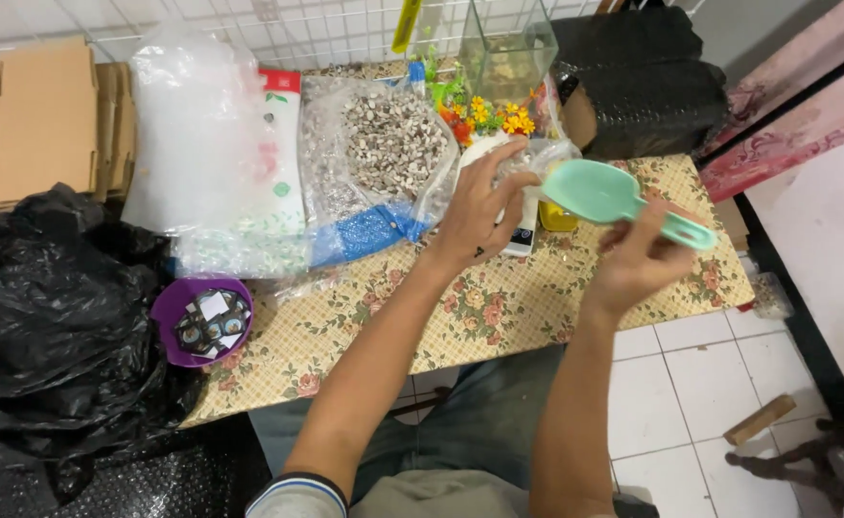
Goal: Packing small white stones or beads into plastic bags using a scoop and a digital scale.
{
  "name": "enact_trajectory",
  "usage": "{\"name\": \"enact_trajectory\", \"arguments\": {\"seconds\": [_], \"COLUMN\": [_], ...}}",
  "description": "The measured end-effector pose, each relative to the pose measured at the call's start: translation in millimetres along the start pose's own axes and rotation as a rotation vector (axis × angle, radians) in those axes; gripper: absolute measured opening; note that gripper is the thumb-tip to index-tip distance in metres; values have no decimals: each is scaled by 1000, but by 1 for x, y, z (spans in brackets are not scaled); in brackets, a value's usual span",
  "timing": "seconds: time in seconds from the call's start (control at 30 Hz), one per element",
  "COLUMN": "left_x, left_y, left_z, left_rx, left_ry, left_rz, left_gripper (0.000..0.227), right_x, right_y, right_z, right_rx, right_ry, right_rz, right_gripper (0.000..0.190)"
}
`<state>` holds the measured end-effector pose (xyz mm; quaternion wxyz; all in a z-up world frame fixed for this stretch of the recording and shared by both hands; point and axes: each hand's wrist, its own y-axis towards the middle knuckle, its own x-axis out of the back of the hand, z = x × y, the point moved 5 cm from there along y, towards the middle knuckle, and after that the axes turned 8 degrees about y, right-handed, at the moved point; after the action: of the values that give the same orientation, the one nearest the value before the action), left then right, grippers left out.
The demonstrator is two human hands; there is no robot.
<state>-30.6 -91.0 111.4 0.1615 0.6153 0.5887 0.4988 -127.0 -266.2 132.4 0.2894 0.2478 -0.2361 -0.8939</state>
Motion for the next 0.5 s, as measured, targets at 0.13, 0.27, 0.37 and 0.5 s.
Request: {"name": "enact_trajectory", "arguments": {"seconds": [0.13,0.27,0.37,0.5], "left_x": [-13,-19,-24,-26], "left_y": [-9,-14,-17,-14], "left_z": [15,29,34,31], "left_rx": [14,103,140,167], "left_ry": [8,-77,-174,-173], "left_rz": [27,0,3,15], "left_gripper": [31,39,43,40], "right_x": [-27,-45,-46,-48], "right_y": [-6,-9,-5,-5], "right_z": [3,2,-7,-9], "right_rx": [-33,-81,23,173], "right_ry": [-34,-78,-192,-319], "right_rz": [67,140,188,269], "right_gripper": [18,16,15,15]}}
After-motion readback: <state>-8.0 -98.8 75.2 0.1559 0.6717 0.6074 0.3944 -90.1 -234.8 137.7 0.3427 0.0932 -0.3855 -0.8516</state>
